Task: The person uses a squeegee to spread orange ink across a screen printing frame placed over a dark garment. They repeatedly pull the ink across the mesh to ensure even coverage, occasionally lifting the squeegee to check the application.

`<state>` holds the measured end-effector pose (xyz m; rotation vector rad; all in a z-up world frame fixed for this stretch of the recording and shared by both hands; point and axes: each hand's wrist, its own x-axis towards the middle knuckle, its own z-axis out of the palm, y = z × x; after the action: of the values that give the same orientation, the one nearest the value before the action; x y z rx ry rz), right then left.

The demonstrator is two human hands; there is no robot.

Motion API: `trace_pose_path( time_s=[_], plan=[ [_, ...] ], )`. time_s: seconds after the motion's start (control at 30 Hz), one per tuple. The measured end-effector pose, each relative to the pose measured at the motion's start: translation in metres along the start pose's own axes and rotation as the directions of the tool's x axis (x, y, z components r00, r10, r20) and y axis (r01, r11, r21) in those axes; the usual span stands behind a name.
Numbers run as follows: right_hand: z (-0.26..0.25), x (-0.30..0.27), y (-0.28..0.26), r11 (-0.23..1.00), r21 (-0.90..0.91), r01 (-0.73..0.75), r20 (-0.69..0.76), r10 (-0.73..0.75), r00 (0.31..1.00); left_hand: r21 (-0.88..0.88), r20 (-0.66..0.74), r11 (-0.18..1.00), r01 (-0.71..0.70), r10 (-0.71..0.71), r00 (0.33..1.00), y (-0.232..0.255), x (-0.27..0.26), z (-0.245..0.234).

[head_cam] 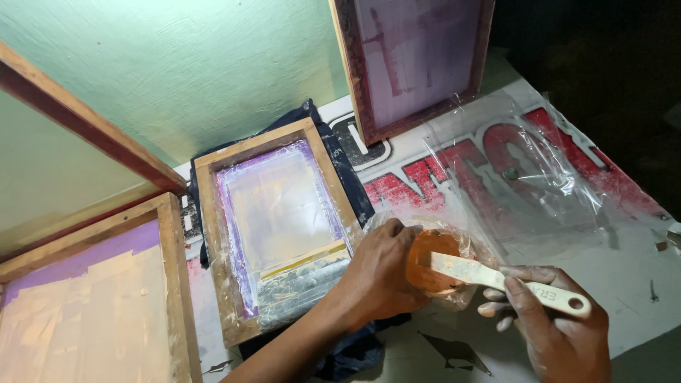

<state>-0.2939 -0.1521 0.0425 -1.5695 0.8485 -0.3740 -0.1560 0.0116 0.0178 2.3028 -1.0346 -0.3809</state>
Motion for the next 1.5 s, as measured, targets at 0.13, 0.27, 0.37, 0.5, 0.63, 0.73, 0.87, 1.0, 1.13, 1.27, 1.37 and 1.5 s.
trace_pose_path(
  time_s=[0.13,0.27,0.37,0.5,0.63,0.73,0.87,1.0,1.13,1.27,1.37,1.5],
  plan=[
    [-0.008,0.002,0.007,0.998,0.056,0.018,-0.018,-0.017,1.0,0.022,0.025,0.999,0.031,-0.032,0.999,0.001,-0.001,0.003],
    [-0.013,-0.011,0.0,0.993,0.097,0.072,-0.101,-0.062,0.993,0.04,0.009,0.999,0.014,-0.014,1.0,0.003,-0.002,0.009],
    [-0.032,-0.009,0.021,0.971,0.13,0.201,-0.146,-0.181,0.972,0.086,-0.06,0.995,-0.043,0.048,0.997,0.004,-0.006,0.012],
    [-0.072,0.032,0.093,0.935,0.182,0.303,-0.105,-0.288,0.952,-0.043,-0.027,0.999,-0.025,0.024,0.999,0.009,-0.023,-0.01],
    [-0.069,0.046,0.067,0.809,0.466,0.359,0.303,-0.527,0.794,-0.059,-0.059,0.997,-0.042,0.039,0.997,-0.006,-0.066,-0.039],
    [0.023,-0.058,-0.022,0.955,0.202,0.217,0.132,-0.246,0.96,0.054,-0.25,0.996,-0.067,0.078,0.965,-0.036,-0.105,-0.048],
    [0.109,-0.084,-0.049,0.94,-0.012,0.34,0.24,-0.327,0.914,0.049,-0.585,0.999,0.015,0.016,0.811,-0.061,-0.159,-0.068],
    [0.164,-0.058,-0.01,0.592,-0.304,0.747,0.576,-0.51,0.639,-0.055,-0.7,0.995,0.084,-0.099,0.707,-0.085,-0.194,-0.071],
    [0.211,-0.036,0.01,0.246,-0.22,0.944,0.68,-0.655,0.329,-0.06,-0.71,0.996,0.072,-0.093,0.698,-0.097,-0.206,-0.07],
    [0.236,-0.026,0.011,-0.074,-0.229,0.971,0.792,-0.594,0.141,-0.034,-0.7,0.998,0.057,-0.065,0.711,-0.102,-0.21,-0.064],
    [0.245,-0.025,0.012,-0.183,-0.232,0.955,0.832,-0.547,0.098,-0.023,-0.698,0.999,0.04,-0.045,0.715,-0.104,-0.212,-0.062],
    [0.257,-0.019,0.022,-0.404,-0.29,0.868,0.883,-0.463,0.079,-0.052,-0.68,0.997,0.061,-0.081,0.729,-0.104,-0.21,-0.061]
  ],
)
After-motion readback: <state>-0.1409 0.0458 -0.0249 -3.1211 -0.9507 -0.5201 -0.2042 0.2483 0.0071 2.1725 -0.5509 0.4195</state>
